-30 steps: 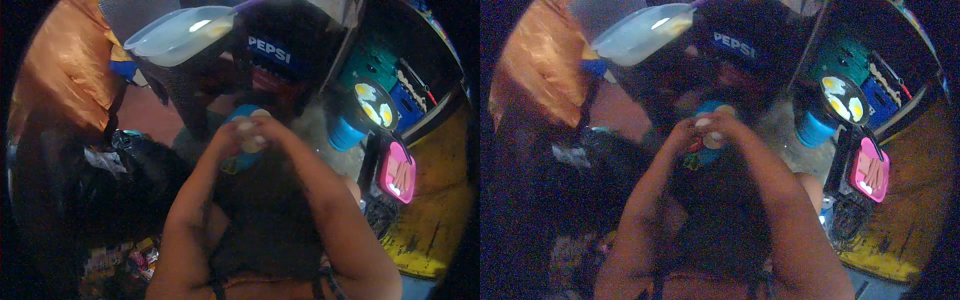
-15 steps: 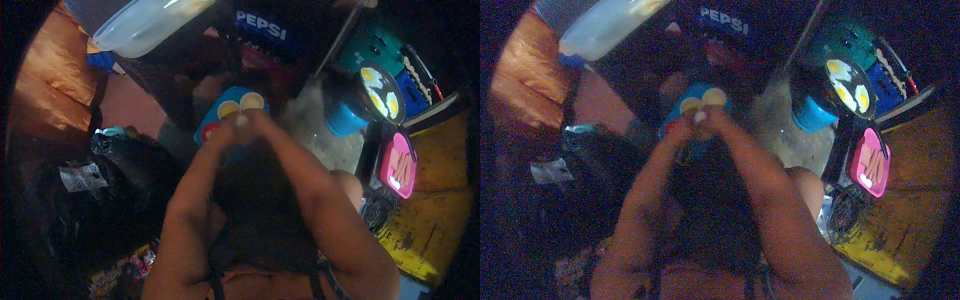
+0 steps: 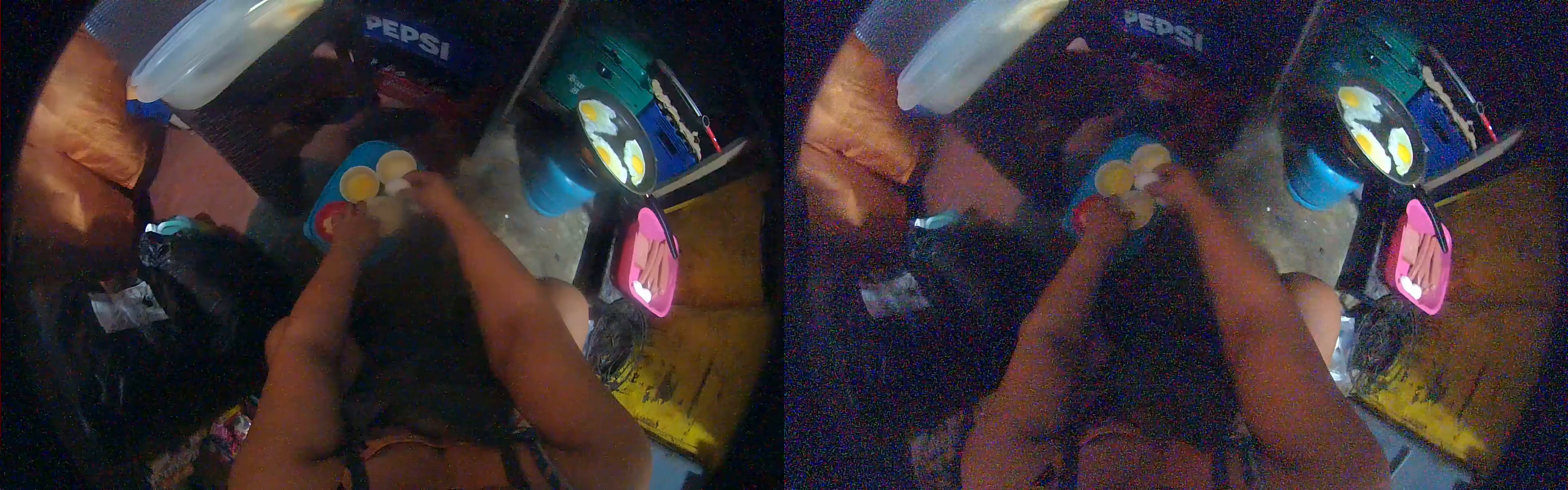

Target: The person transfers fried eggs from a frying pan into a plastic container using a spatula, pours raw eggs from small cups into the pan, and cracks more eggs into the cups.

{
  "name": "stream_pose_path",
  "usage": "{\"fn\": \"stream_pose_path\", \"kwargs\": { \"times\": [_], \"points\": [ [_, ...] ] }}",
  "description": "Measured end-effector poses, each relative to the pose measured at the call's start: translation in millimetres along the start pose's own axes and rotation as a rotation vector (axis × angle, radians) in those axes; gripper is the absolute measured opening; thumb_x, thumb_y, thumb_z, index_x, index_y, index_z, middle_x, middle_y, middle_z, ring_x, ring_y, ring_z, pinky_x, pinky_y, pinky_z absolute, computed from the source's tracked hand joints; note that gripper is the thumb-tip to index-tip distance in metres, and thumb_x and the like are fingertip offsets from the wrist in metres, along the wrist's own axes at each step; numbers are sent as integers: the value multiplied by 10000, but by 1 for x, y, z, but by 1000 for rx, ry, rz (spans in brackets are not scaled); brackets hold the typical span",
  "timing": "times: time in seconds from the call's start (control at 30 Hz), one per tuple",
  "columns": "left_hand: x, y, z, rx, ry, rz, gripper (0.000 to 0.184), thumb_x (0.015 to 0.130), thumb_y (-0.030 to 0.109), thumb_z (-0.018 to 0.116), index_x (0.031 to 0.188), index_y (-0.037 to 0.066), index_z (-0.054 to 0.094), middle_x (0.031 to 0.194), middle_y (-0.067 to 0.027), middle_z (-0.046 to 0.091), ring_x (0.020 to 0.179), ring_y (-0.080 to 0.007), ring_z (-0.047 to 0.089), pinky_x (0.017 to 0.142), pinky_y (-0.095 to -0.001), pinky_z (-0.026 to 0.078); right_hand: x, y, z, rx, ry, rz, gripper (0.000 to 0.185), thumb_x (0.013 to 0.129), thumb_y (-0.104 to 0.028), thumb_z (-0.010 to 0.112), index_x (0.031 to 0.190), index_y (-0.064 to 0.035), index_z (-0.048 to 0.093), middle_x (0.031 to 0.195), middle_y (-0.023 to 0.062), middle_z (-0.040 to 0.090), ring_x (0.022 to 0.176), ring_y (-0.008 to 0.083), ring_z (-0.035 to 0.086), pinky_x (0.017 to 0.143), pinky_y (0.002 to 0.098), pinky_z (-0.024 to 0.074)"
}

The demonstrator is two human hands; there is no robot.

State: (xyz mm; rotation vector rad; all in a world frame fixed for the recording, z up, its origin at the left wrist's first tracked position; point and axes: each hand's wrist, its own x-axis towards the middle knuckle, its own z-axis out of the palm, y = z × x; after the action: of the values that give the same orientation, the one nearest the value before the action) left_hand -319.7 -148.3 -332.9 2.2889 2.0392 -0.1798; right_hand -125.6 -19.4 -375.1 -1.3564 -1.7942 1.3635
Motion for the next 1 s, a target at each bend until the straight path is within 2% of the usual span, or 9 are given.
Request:
{"fn": "stream_pose_path", "kwargs": {
  "times": [0.07,0.37,0.43,0.5,0.6,0.7,0.77,0.87,1.0],
  "points": [
    [-4,8,-28,74,-138,-16,281,873,293,604,1106,231,749,1362,-110,518,1229,-357,528,950,-536,472,-1,-1,2,-23,5,-10,437,765,-165,830,1167,-50,705,1034,77,724,841,176,675,716,365,567],
    [9,-11,44,-35,180,13,264,877,274,595,1095,244,742,1398,-122,531,1231,-398,521,904,-563,496,-10,-11,-12,230,38,119,440,784,-188,833,1174,-37,696,955,62,729,776,148,654,661,351,545],
    [10,-11,42,-29,197,10,266,880,280,593,1097,243,743,1436,-118,511,1239,-411,517,902,-571,494,4,7,-12,87,-31,60,597,773,-378,795,1245,-43,653,1157,153,676,1024,304,638,881,425,520],
    [11,-8,40,-15,196,-4,267,880,283,595,1097,241,744,1474,-113,485,1264,-419,496,910,-580,487,11,18,-12,-8,-24,4,605,771,-385,799,1250,-46,652,1172,158,678,1032,308,643,897,424,523],
    [4,0,18,-2,151,-45,353,870,320,622,1192,190,685,1412,-136,521,1227,-421,517,919,-570,489,7,13,-7,-61,78,-16,478,774,-216,847,1194,-50,690,1004,83,735,806,166,672,721,353,557],
    [0,3,-6,-18,56,-64,476,863,349,649,1288,135,623,1325,-160,571,1182,-409,531,934,-556,489,-5,-2,-10,-67,98,-4,514,760,-234,858,1213,-61,684,1031,95,732,840,183,679,757,364,563],
    [-2,2,-4,-19,-41,-43,254,881,267,610,1095,216,739,1546,-87,402,1412,-403,334,995,-608,433,-9,-5,-13,-35,55,-43,535,749,-242,864,1220,-65,682,1055,101,729,873,191,682,783,372,564],
    [0,-4,1,-114,-1,-44,243,876,242,617,1088,201,729,1528,-88,427,1389,-406,367,974,-631,451,-28,-47,-22,92,42,174,561,734,-250,871,1226,-62,677,1083,107,724,915,199,682,818,381,563],
    [6,-18,50,-132,189,3,243,850,218,649,1081,204,722,1498,-120,463,1352,-417,417,947,-624,485,-15,-23,-11,-2,94,48,574,729,-253,873,1231,-60,674,1096,111,722,925,201,683,823,380,562]
  ]
}}
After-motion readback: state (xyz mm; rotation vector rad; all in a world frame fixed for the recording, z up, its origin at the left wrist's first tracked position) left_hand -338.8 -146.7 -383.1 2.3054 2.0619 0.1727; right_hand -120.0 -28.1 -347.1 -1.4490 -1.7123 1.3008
